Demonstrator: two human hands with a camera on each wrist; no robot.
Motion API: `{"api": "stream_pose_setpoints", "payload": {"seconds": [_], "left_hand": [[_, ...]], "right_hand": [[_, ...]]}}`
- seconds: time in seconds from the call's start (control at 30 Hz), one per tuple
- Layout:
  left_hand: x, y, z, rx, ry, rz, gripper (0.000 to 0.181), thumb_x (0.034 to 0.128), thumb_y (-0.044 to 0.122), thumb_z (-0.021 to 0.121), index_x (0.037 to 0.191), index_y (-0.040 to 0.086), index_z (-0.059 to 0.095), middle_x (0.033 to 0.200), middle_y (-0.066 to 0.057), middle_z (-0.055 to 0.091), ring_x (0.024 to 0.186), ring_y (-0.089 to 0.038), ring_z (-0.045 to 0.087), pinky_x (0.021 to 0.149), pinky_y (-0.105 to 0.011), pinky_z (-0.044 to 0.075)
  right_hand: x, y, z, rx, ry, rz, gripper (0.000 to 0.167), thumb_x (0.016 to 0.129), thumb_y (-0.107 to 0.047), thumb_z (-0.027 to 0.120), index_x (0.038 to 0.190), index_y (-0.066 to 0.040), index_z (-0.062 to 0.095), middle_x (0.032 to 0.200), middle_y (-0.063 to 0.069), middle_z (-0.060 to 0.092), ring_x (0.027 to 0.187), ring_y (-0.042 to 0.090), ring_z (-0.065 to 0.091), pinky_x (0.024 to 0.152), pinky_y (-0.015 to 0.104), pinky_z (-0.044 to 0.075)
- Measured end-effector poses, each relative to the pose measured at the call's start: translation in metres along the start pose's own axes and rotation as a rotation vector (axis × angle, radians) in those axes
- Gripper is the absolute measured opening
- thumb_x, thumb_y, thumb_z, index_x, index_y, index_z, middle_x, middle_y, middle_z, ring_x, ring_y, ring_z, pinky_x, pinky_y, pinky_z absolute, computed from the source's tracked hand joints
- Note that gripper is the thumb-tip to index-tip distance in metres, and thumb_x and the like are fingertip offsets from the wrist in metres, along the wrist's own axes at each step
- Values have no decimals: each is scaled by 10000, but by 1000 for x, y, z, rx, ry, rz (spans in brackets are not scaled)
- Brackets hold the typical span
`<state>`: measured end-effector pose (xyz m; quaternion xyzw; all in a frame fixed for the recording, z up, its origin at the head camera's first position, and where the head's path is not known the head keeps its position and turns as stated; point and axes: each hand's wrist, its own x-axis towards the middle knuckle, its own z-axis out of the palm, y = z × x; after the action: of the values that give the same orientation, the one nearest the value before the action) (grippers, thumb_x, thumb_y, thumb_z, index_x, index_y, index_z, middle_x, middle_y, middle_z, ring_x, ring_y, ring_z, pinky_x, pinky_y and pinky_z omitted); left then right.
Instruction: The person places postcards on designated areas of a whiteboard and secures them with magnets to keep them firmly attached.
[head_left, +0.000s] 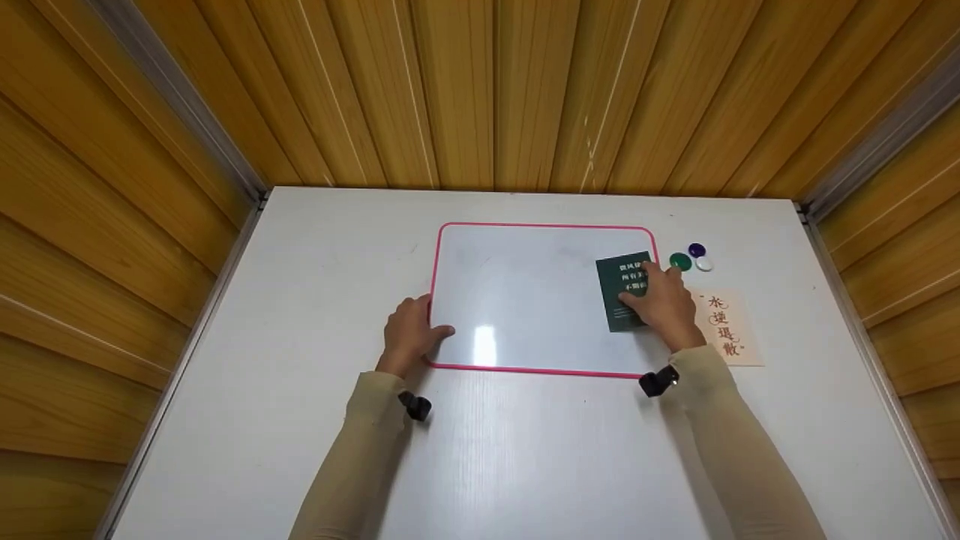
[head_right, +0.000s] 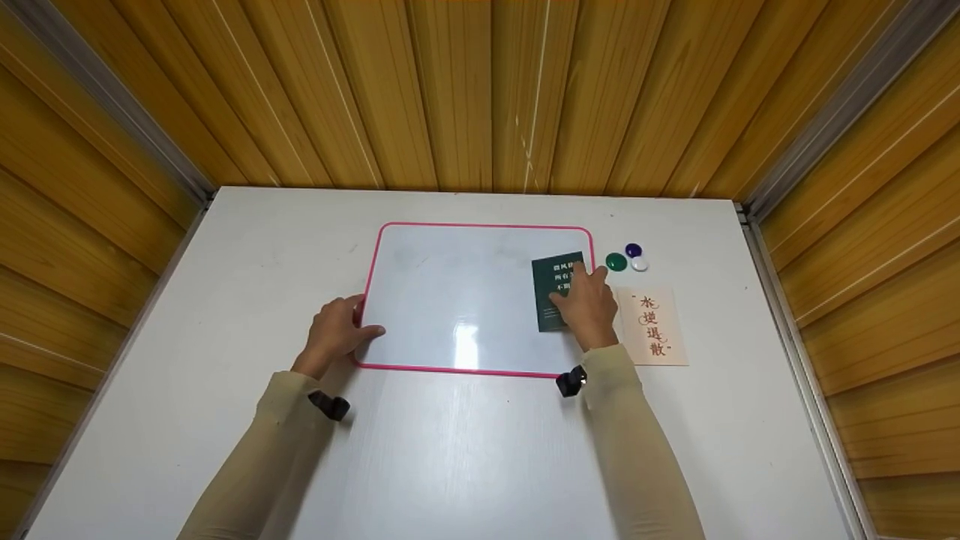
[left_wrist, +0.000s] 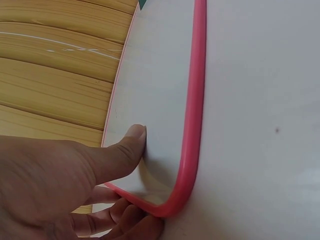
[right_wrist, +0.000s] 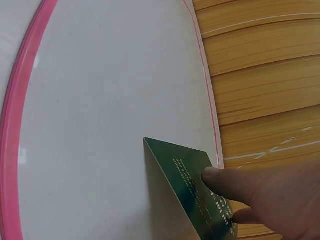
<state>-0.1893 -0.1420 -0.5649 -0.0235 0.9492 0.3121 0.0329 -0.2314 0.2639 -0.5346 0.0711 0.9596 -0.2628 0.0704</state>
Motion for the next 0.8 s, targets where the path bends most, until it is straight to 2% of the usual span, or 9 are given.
{"api": "stream_pose_setpoints", "payload": {"seconds": [0.23, 0.53, 0.8], "left_hand": [[0, -1, 0, -5, 3, 9, 649, 809, 266, 896, 1341, -7, 645, 1018, -152, 643, 926, -295, 624, 834, -475, 531], [0, -1, 1, -3, -2, 6, 637, 805, 270, 899, 1331, 5, 656, 1036, -154, 653, 952, -302, 632, 845, -476, 531], [0, -1, 2, 17, 8, 10, 698, 804, 282, 899, 1377, -6, 622, 1086, -180, 661, 998, -331, 644, 901, -487, 530]], "right_hand": [[-1, -2, 3, -59, 28, -4, 754, 949, -256, 744, 1534, 43, 374, 1404, 385, 382, 1234, 543, 446, 982, 685, 414], [4, -6, 5, -74, -5, 14, 753, 964, -269, 728, 1537, 57, 363, 1393, 386, 367, 1229, 530, 417, 974, 684, 429], [6, -6, 8, -100, -15, -4, 715, 968, -276, 718, 1495, 89, 402, 1372, 394, 370, 1223, 553, 419, 986, 690, 412]]}}
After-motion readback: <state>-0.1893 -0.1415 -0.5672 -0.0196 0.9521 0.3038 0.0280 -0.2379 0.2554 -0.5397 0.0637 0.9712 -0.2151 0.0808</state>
